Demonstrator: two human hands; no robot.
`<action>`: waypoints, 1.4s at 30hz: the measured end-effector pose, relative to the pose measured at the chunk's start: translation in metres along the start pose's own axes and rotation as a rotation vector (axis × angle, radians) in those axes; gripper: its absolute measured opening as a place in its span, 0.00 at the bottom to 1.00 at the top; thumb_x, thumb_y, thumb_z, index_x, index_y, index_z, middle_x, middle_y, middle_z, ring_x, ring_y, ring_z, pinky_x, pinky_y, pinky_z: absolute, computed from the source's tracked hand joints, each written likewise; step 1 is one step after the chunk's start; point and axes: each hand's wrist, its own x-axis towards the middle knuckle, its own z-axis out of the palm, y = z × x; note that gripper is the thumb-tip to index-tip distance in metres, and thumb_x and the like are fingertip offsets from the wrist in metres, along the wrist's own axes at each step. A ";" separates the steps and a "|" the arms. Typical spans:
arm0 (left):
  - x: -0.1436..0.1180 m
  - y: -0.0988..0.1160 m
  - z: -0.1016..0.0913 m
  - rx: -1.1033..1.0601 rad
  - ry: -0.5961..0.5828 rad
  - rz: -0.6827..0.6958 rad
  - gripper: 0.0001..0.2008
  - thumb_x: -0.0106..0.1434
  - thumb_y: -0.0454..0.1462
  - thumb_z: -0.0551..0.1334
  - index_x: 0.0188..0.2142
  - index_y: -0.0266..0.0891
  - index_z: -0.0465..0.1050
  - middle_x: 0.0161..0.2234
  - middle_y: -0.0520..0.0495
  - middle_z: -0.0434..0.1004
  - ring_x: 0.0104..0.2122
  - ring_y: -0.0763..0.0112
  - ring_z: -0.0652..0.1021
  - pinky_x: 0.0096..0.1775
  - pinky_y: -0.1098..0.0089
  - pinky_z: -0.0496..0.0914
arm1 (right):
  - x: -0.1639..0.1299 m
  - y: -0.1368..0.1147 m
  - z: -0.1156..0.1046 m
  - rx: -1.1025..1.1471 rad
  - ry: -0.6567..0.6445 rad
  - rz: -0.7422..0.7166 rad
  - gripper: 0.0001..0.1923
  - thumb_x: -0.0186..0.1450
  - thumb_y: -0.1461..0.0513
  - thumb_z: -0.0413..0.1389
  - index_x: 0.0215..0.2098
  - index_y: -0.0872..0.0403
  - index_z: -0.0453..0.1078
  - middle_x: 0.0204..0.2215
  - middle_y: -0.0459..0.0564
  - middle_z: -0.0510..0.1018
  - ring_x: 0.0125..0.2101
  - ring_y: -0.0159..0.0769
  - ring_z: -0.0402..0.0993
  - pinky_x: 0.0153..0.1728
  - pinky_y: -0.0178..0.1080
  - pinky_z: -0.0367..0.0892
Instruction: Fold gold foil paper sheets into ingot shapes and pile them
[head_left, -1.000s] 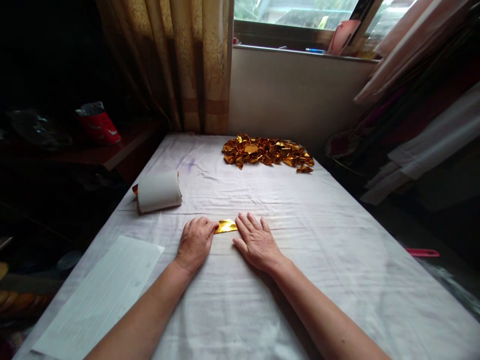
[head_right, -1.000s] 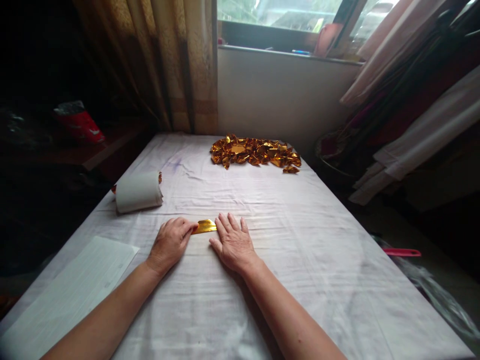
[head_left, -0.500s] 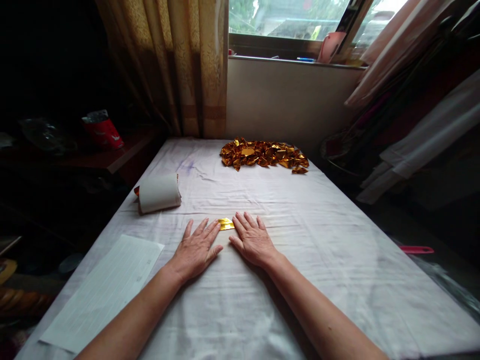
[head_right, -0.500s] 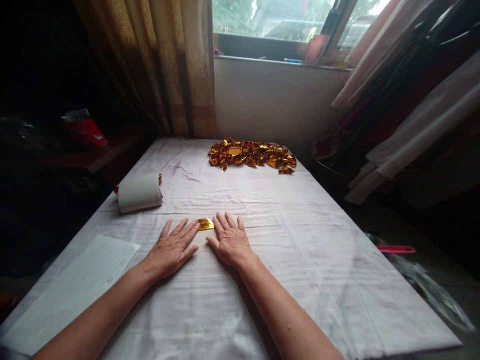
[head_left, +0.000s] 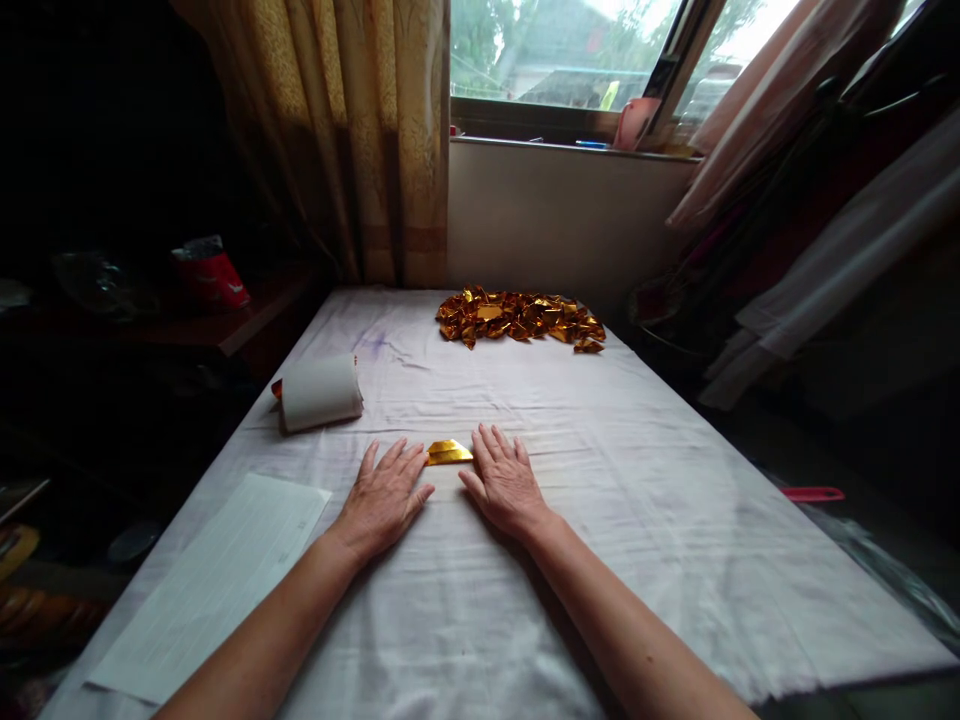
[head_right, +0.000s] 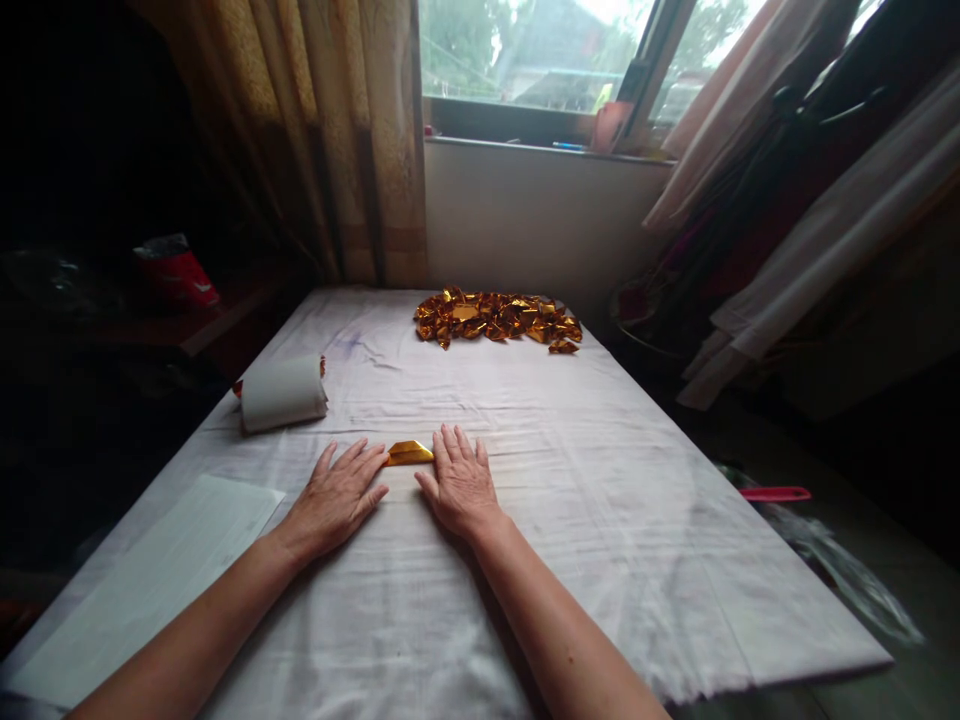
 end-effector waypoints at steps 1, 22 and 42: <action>0.000 -0.001 0.001 0.000 -0.002 0.001 0.25 0.71 0.47 0.47 0.61 0.41 0.65 0.63 0.44 0.65 0.65 0.55 0.61 0.64 0.46 0.45 | 0.001 -0.001 0.000 -0.002 0.024 -0.012 0.33 0.71 0.48 0.42 0.69 0.55 0.49 0.69 0.54 0.47 0.68 0.46 0.41 0.65 0.56 0.40; 0.022 0.024 -0.013 0.081 0.104 -0.051 0.18 0.68 0.44 0.55 0.52 0.41 0.72 0.48 0.41 0.76 0.49 0.53 0.73 0.60 0.47 0.53 | 0.010 -0.009 -0.006 0.026 -0.053 -0.108 0.28 0.72 0.49 0.42 0.66 0.47 0.56 0.68 0.56 0.52 0.68 0.49 0.42 0.64 0.57 0.40; 0.011 0.007 -0.006 0.042 0.065 0.016 0.20 0.69 0.44 0.52 0.58 0.45 0.68 0.55 0.43 0.73 0.55 0.56 0.71 0.62 0.46 0.50 | -0.016 0.012 -0.014 -0.024 -0.123 -0.107 0.26 0.72 0.48 0.43 0.67 0.39 0.54 0.69 0.52 0.49 0.68 0.48 0.41 0.64 0.56 0.40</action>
